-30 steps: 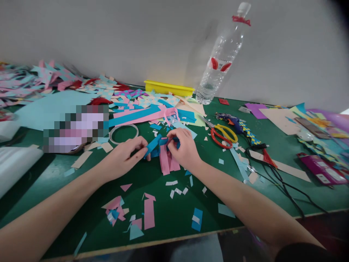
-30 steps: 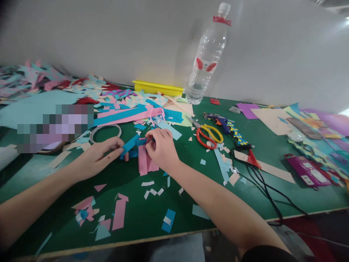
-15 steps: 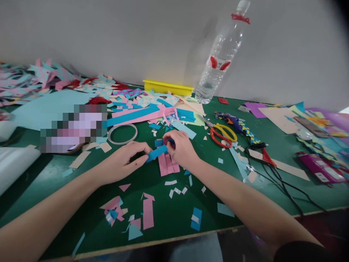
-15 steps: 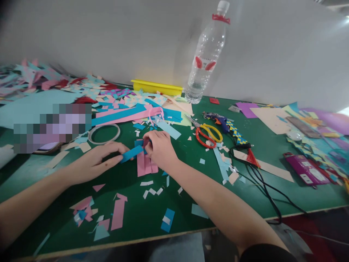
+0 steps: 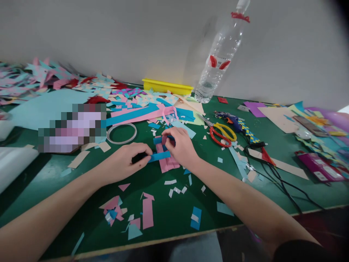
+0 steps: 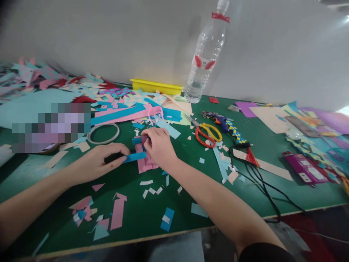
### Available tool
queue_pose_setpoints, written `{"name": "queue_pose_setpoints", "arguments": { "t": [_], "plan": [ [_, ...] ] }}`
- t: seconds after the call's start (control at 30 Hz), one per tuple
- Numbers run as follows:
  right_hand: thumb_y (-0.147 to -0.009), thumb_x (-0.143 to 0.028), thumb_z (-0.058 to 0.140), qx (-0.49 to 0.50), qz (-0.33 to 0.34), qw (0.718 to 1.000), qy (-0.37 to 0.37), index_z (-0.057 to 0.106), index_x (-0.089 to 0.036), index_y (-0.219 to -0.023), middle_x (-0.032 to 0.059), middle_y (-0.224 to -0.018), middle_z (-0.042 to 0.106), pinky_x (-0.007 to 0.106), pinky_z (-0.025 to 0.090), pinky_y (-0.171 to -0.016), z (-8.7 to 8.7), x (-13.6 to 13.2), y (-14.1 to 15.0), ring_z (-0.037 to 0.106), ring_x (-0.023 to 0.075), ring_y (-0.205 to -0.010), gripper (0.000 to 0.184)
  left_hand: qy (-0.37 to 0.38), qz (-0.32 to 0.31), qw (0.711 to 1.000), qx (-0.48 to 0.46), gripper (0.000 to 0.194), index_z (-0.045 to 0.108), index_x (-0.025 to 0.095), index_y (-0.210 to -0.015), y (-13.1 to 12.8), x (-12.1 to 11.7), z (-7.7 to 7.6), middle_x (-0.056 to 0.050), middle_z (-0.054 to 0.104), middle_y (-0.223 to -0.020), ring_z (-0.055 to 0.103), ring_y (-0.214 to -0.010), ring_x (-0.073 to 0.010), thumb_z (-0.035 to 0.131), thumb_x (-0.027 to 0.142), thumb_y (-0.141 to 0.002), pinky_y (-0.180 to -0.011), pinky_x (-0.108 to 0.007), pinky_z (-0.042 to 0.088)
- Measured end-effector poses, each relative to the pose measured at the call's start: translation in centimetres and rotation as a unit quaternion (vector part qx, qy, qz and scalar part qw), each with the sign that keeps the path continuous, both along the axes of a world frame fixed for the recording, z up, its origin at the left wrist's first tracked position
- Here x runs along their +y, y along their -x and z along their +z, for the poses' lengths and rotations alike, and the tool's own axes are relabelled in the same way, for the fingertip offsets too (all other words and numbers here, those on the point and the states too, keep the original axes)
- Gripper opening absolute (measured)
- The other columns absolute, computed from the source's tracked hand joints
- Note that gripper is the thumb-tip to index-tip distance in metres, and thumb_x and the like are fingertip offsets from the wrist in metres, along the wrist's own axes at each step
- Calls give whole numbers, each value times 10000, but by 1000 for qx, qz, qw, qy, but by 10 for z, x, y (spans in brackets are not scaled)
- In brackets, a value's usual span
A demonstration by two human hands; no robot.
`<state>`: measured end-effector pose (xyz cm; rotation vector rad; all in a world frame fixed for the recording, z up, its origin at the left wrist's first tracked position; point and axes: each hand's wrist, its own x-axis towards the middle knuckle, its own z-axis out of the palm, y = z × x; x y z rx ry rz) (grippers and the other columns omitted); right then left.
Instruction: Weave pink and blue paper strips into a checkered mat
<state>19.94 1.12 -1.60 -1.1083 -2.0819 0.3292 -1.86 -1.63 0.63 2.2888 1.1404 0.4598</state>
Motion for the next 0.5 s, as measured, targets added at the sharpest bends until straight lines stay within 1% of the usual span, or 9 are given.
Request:
{"name": "queue_pose_setpoints", "arguments": {
  "t": [0.17,0.27,0.37,0.43,0.5],
  "plan": [
    [-834,-75,446,4,1,1000,-10,586,-203,-956,39,-953,692,380,397,-950,-2,1,2,603,201,-953,225,-25,-19,1000,1,261,657,214,-965,-2,0,-3,-37,710,-991,656,-853,-191,455,379,-942,-746,-277,511],
    [-841,-81,443,-13,4,1000,1,588,-204,-969,40,-977,692,388,399,-962,-4,3,3,603,203,-958,229,-45,-7,999,-6,269,675,221,-975,-1,2,-3,-46,717,-1014,659,-909,-211,475,397,-936,-797,-306,520],
    [-857,-130,460,-22,5,1000,18,585,-198,-1011,62,-1028,693,409,404,-990,-6,5,4,609,218,-995,210,-42,-4,999,-18,277,695,234,-990,2,3,-3,-53,716,-1040,654,-949,-222,501,424,-935,-835,-329,523],
    [-878,-171,461,-9,9,1000,8,577,-189,-1051,83,-1086,688,418,407,-1007,-5,4,3,606,228,-1048,210,-38,8,999,-26,293,706,238,-977,4,5,-5,-56,719,-1033,657,-940,-226,512,452,-930,-833,-338,531],
    [-897,-185,448,7,15,1000,-21,573,-185,-1068,93,-1119,683,420,409,-1019,-1,3,1,605,226,-1075,212,-31,25,999,-31,312,710,244,-984,7,6,-6,-55,722,-1026,662,-926,-233,522,484,-919,-832,-351,538]
  ]
}}
